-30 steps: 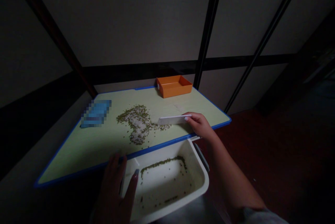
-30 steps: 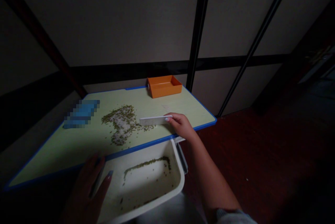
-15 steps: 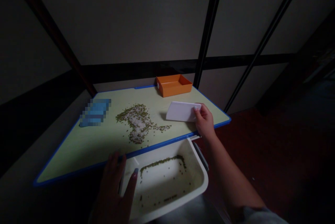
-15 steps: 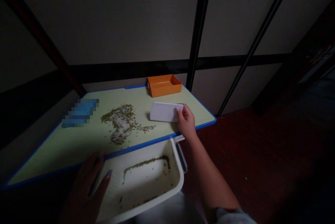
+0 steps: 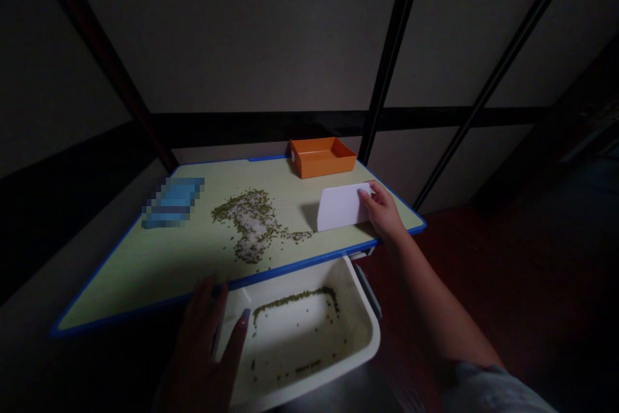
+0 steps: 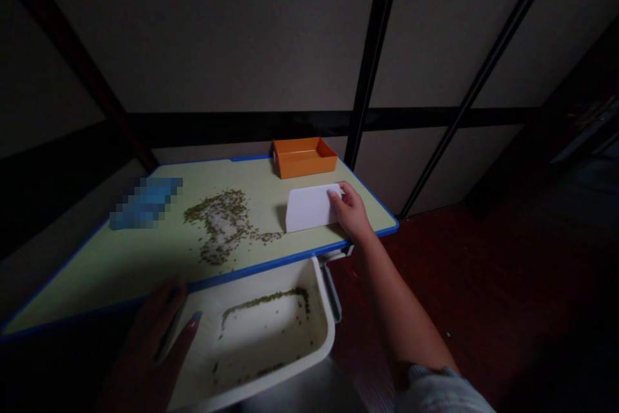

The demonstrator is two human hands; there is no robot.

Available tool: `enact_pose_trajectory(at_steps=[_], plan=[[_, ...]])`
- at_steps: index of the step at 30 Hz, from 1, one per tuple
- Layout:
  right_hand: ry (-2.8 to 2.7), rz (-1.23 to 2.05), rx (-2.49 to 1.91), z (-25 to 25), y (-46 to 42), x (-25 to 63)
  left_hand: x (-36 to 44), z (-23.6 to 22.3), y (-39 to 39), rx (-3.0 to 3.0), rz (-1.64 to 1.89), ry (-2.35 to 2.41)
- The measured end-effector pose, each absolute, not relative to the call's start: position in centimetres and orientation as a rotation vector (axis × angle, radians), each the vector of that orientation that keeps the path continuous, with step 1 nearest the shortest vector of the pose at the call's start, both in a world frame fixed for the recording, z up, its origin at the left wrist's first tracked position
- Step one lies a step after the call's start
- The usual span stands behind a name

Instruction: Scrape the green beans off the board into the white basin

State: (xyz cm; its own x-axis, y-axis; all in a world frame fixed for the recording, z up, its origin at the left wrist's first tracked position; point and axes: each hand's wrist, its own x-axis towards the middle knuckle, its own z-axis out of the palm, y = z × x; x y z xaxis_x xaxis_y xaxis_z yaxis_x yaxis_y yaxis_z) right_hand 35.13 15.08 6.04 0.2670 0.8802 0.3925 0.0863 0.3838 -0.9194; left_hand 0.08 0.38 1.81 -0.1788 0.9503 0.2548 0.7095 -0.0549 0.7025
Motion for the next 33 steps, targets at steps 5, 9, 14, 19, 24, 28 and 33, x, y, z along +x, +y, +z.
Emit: enact_pose_trajectory(at_steps=[5,9,14,19,24,28,33], plan=[[-1.276,0.662,-1.082,6.17,14.54,34.42,0.17,2.01,0.16,1.799,1.082,1.914],[-1.294,0.644,-1.086,6.35,14.46,34.48,0.17,1.90,0.20,1.811,1.088,1.911],[-1.294,0.585,-1.126,6.05,14.70,34.62,0.08,1.74,0.33,1.804,1.090,1.921],[-1.252,0.591,-1.122,5.90,14.92,34.59,-0.09,1.85,0.31,1.810,1.074,1.921],[-1.275,0.613,-1.112,6.15,14.77,34.44,0.18,2.18,0.33,1.796,1.078,1.926],[-1.315,0.620,-1.126,6.31,14.64,34.47,0.30,2.23,0.40,1.778,1.087,1.932],[-1.332,0.631,-1.123,6.49,14.47,34.52,0.10,1.98,0.51,1.805,1.106,1.919]])
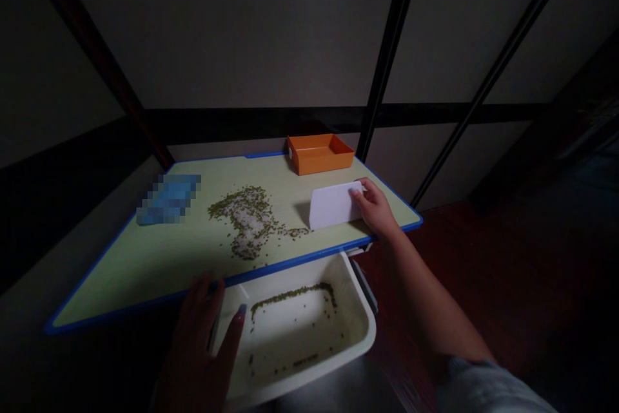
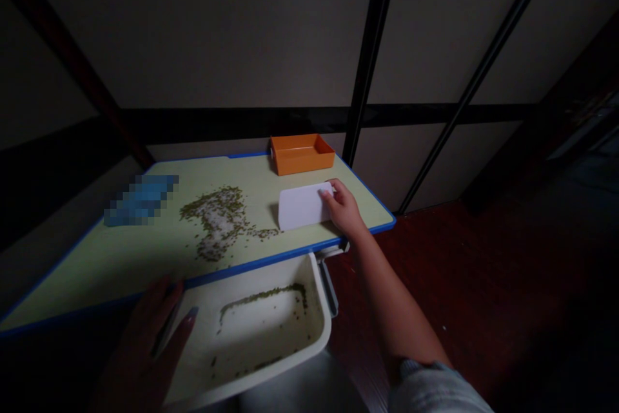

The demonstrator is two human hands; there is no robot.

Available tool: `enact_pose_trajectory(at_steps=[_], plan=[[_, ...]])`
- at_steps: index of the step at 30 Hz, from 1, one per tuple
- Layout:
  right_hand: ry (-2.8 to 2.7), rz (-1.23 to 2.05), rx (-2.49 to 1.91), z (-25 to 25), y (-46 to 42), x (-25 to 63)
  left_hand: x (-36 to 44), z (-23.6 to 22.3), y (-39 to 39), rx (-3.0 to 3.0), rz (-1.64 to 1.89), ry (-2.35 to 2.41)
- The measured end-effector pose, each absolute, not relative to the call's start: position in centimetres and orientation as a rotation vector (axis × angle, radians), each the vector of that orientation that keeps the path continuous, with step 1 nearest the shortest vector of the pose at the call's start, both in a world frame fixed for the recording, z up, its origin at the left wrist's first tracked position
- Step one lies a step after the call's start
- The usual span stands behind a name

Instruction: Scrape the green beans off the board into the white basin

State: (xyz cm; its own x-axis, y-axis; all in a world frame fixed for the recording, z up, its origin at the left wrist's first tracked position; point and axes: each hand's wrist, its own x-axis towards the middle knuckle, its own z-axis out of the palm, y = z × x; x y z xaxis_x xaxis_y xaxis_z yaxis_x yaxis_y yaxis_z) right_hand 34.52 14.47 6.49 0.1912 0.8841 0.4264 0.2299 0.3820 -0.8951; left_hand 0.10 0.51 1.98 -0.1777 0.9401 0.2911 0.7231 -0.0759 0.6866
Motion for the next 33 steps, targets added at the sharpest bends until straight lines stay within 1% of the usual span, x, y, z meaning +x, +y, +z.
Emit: enact_pose_trajectory(at_steps=[21,33], plan=[[-1.288,0.774,-1.046,6.34,14.29,34.45,0.14,2.03,0.57,1.801,1.091,1.929],[-1.185,0.706,-1.077,6.38,14.49,34.42,0.17,2.14,0.59,1.814,1.103,1.938]])
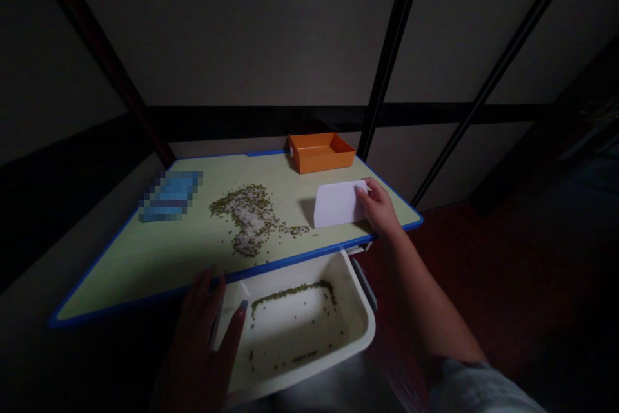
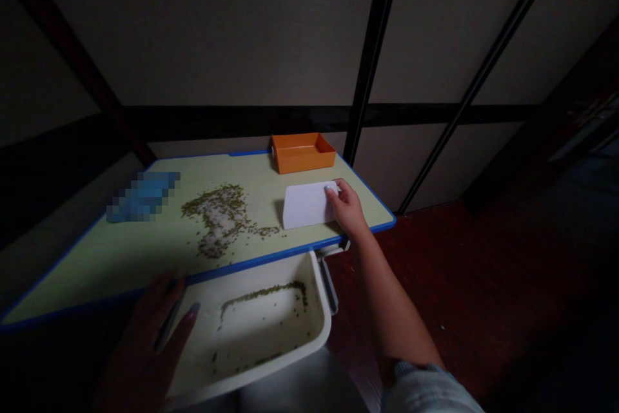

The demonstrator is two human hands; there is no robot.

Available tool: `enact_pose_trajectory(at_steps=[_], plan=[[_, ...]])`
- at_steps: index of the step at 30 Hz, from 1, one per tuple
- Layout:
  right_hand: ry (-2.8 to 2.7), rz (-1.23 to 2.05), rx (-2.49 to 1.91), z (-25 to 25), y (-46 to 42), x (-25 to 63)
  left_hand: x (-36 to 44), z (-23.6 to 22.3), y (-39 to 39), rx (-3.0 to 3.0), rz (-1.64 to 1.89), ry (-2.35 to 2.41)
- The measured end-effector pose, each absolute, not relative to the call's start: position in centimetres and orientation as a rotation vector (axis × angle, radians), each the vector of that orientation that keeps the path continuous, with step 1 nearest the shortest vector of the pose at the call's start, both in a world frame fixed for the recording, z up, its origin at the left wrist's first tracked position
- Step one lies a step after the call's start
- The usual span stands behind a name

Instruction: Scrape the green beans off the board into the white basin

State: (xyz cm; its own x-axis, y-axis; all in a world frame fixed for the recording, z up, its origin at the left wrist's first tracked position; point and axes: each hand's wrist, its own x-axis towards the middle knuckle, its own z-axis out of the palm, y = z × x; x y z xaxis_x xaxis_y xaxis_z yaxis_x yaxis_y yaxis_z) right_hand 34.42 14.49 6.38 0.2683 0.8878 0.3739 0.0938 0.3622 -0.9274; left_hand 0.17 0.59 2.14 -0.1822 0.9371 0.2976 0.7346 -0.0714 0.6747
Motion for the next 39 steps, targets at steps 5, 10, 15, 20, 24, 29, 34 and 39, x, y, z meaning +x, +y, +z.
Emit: enact_pose_trajectory(at_steps=[5,10,15,20,24,29,34,39], plan=[[-1.212,0.700,-1.158,6.1,14.6,34.5,0.1,1.8,0.5,1.832,1.112,1.934],[-1.251,0.690,-1.192,5.9,14.5,34.6,0.1,1.8,0.5,1.853,1.092,1.937],[-1.288,0.644,-1.227,6.2,13.9,34.4,0.1,1.6,0.8,1.873,1.115,1.939],[-1.304,0.573,-1.279,6.2,13.3,33.9,0.0,1.2,0.9,1.913,1.136,1.927],[-1.310,0.550,-1.286,6.0,13.0,33.2,0.1,1.4,0.8,1.891,1.125,1.940],[-1.346,0.461,-1.331,5.7,12.5,32.3,0.2,1.4,0.8,1.889,1.115,1.922],[-1.360,0.368,-1.429,5.2,12.1,31.6,0.2,1.1,0.8,1.883,1.161,1.913],[-1.372,0.328,-1.427,5.0,11.8,31.5,0.3,1.3,0.6,1.861,1.166,1.914]])
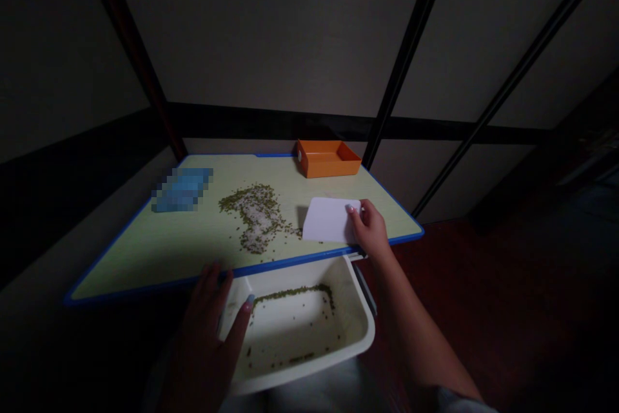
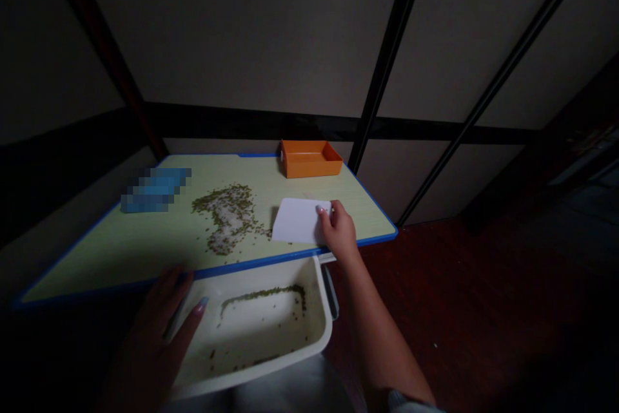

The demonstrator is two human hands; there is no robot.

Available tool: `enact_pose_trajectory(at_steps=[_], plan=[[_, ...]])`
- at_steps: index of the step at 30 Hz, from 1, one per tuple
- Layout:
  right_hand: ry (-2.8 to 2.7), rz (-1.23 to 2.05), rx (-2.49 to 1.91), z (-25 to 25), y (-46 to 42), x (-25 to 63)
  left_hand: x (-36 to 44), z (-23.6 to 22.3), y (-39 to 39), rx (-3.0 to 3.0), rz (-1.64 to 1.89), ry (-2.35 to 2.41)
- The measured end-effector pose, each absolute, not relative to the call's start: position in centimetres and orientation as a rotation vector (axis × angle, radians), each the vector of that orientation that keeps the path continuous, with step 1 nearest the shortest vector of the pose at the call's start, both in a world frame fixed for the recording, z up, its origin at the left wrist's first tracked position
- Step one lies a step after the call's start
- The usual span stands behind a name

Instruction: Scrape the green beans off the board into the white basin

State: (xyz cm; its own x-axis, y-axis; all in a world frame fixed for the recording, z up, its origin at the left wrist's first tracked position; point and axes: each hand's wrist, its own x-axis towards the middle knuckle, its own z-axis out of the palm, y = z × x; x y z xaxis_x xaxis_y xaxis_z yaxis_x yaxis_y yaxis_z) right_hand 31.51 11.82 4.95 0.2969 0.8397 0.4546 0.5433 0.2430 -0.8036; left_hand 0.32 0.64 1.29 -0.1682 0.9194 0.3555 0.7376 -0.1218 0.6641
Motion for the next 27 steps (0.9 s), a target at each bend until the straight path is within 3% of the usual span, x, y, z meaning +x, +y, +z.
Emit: enact_pose_trajectory(at_steps=[27], plan=[[-1.446,0.191,-1.603,6.0,12.0,29.6,0.4,1.2,0.7,1.902,1.230,1.912]])
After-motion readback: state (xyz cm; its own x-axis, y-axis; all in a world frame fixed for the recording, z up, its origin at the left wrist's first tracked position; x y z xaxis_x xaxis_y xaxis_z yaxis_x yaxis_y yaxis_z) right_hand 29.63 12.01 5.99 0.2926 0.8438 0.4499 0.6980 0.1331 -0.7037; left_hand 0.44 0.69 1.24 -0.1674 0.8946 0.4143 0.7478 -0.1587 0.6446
